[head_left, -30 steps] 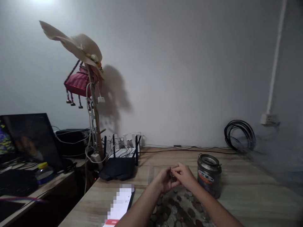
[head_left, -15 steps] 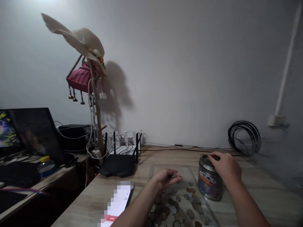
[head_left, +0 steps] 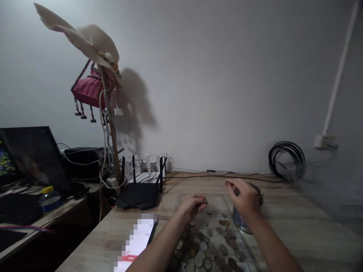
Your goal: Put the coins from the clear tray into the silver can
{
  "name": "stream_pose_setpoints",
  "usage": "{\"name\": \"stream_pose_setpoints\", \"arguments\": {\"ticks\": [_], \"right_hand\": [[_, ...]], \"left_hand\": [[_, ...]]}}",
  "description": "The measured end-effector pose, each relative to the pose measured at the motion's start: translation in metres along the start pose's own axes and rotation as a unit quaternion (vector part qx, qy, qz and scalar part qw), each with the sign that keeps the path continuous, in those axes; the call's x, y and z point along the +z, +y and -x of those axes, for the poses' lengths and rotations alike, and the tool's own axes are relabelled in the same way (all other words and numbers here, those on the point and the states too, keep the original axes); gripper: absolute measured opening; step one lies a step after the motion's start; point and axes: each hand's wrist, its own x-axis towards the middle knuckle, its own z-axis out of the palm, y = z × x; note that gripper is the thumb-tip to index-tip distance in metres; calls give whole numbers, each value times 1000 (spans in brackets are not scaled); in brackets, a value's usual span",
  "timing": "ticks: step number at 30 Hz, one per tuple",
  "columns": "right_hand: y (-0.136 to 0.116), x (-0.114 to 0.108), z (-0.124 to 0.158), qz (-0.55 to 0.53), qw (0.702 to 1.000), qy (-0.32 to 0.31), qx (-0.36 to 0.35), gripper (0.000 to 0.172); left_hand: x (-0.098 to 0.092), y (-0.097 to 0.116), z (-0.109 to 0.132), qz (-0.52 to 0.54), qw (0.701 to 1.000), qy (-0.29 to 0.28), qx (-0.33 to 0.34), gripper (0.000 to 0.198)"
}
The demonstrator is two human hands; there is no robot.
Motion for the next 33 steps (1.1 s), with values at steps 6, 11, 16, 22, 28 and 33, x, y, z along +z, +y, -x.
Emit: {"name": "stream_pose_setpoints", "arguments": {"ticks": [6, 11, 16, 22, 28, 33], "right_hand": [[-23, 48, 24, -132, 948, -275, 92, 23], [-21, 42, 23, -93, 955, -265, 98, 15], [-16, 9, 7, 32, 997, -74, 6, 21], [34, -28, -10, 193, 976, 29, 97, 22], [53, -29, -10, 192, 965, -51, 173, 22], [31, -27, -11, 157, 981, 59, 95, 25]], "left_hand": [[-3, -6, -4, 24, 999, -28, -20, 6], [-3, -5, -4, 48, 993, -39, -98, 12], [-5, -2, -3, 48, 987, -76, -136, 22], [-2, -3, -1, 32, 994, -33, -99, 24], [3, -2, 3, 14, 995, -3, -103, 8], [2, 0, 4, -56, 995, -40, -68, 15]]}}
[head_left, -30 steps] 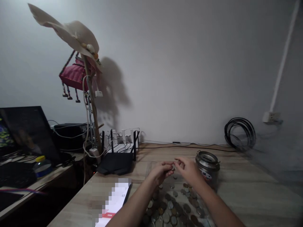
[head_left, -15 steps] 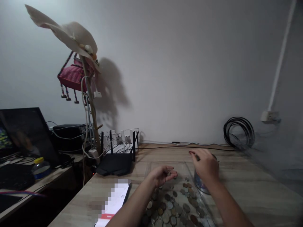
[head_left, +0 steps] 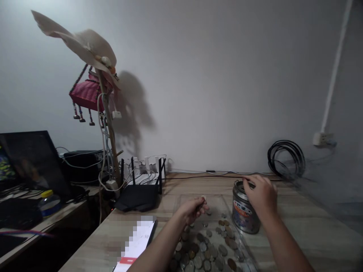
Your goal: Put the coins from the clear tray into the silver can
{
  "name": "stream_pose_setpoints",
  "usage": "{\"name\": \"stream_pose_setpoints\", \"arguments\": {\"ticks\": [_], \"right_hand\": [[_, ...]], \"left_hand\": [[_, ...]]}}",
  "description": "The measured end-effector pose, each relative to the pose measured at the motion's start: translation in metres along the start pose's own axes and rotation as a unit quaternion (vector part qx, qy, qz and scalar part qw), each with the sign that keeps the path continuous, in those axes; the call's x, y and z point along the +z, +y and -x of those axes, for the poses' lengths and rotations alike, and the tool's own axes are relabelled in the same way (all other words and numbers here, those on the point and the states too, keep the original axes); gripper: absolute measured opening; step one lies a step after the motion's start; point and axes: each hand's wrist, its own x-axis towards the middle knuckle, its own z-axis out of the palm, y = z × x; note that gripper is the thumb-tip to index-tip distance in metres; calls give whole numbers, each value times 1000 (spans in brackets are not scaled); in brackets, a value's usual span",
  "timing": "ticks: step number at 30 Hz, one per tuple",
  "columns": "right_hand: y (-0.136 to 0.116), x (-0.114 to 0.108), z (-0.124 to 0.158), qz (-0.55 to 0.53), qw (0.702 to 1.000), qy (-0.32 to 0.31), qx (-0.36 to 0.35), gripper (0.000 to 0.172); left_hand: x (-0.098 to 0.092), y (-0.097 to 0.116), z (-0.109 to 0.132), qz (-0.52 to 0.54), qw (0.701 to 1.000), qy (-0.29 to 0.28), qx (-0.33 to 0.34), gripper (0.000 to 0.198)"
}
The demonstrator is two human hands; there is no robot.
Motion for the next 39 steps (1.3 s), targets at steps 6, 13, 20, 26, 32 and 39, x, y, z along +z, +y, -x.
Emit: {"name": "stream_pose_setpoints", "arguments": {"ticks": [6, 13, 20, 26, 32, 39], "right_hand": [[-52, 23, 32, -193, 958, -194, -88, 27], [-68, 47, 54, -167, 936, -302, -75, 24], [-33, 9, 17, -49, 996, -68, -43, 24], [12, 4, 0, 71, 992, -90, 47, 23], [7, 3, 1, 48, 998, -33, 6, 25], [-57, 17, 36, -189, 966, -151, -90, 27]], "left_hand": [[-4, -3, -1, -66, 996, -46, 24, 29], [-3, -6, -3, -37, 997, -61, -18, 21], [-3, -4, -2, -8, 997, -65, -44, 22], [-2, -5, -3, 2, 998, -61, -11, 16], [-2, -4, -3, -44, 998, -39, 14, 14], [-4, -6, -6, -96, 991, -67, 63, 19]]}}
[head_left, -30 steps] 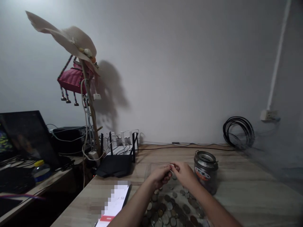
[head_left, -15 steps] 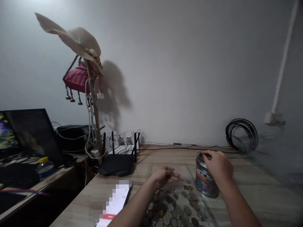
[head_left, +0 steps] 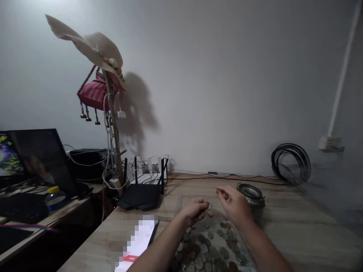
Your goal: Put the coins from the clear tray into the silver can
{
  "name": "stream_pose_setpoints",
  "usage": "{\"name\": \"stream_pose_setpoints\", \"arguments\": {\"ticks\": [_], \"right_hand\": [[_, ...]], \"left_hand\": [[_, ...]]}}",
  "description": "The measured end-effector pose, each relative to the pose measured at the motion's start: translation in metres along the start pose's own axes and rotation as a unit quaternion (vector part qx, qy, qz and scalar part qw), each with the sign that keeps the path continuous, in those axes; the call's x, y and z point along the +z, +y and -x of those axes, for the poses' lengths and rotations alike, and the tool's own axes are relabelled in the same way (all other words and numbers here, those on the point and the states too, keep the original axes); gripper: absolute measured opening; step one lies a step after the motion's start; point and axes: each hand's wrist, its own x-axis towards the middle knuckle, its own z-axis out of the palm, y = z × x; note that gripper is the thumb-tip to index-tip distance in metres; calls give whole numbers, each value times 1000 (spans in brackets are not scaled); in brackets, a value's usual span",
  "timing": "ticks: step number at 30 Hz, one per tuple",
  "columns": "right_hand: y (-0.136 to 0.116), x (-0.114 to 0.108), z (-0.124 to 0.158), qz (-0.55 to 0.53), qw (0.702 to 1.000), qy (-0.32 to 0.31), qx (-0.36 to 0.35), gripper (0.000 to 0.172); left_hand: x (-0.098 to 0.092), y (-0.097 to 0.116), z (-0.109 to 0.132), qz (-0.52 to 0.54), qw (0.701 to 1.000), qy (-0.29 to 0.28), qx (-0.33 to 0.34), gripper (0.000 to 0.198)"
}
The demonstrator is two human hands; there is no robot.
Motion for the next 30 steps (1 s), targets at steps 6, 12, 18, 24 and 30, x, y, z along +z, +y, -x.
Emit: {"name": "stream_pose_setpoints", "arguments": {"ticks": [6, 12, 18, 24, 30], "right_hand": [[-8, 38, 16, 56, 978, -197, 40, 20], [-5, 21, 11, 90, 988, -118, 31, 11], [25, -26, -9, 138, 979, 148, -14, 22], [75, -47, -17, 212, 961, 105, 146, 24], [78, -43, -16, 217, 958, 72, 173, 25]], "left_hand": [[1, -3, -2, 10, 998, 21, -54, 12], [0, 0, -1, 69, 994, -6, -88, 15], [-3, 5, 2, 105, 990, 28, -89, 18], [-1, 4, 2, 127, 987, 47, -83, 31], [-2, 0, -2, 120, 989, 52, -64, 16]]}}
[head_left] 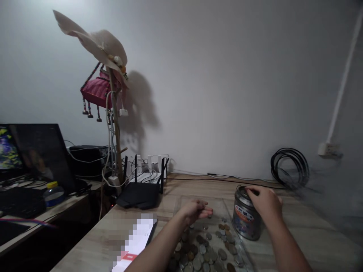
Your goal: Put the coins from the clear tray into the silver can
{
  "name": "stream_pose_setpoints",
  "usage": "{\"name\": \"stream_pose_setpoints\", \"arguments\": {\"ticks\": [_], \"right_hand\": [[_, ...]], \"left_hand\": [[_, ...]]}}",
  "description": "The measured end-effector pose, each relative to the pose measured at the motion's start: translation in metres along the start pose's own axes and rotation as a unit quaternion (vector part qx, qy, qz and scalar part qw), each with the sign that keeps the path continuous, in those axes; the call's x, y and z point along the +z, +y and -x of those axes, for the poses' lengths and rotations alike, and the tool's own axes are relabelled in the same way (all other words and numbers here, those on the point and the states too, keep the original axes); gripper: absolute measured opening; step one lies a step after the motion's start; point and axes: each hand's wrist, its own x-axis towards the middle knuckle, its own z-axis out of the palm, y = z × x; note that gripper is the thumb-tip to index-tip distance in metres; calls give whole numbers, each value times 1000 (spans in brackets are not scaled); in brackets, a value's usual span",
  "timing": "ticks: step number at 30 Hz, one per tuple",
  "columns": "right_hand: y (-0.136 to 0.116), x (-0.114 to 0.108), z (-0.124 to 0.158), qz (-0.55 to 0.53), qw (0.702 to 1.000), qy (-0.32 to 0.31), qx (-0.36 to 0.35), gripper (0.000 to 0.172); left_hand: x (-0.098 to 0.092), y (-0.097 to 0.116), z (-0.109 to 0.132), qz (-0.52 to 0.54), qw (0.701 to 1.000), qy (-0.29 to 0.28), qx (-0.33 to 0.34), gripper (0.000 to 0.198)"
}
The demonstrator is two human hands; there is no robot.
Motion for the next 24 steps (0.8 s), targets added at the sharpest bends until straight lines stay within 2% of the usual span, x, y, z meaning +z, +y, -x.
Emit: {"name": "stream_pose_setpoints", "arguments": {"ticks": [3, 5, 6, 7, 9, 11, 13, 16, 20, 24], "right_hand": [[-11, -6, 3, -54, 994, 85, -53, 26], [-23, -10, 8, -143, 974, 144, -105, 27], [-31, -11, 12, -192, 962, 147, -125, 27], [-39, -10, 16, -237, 953, 127, -140, 27], [-55, -3, 27, -288, 944, 34, -156, 26], [-70, 9, 39, -287, 939, -82, -173, 26], [-81, 23, 50, -256, 931, -172, -195, 26], [-89, 36, 62, -192, 935, -214, -207, 22], [-86, 28, 58, -171, 950, -169, -201, 20], [-62, 6, 34, -181, 967, -31, -174, 23]], "left_hand": [[0, 0, -2, -5, 1000, 5, 9, 6], [0, 0, -2, -18, 1000, 2, 19, 8], [0, 0, -1, -31, 999, -4, 27, 12], [0, 1, 0, -48, 998, -12, 36, 15], [0, 1, 1, -85, 995, -29, 51, 21], [0, 1, 2, -108, 992, -36, 60, 26], [0, 1, 2, -119, 990, -37, 63, 29], [0, 0, 1, -120, 989, -45, 73, 31], [0, -2, 0, -86, 991, -74, 65, 35], [-2, -1, 0, -83, 994, -63, 23, 31]]}}
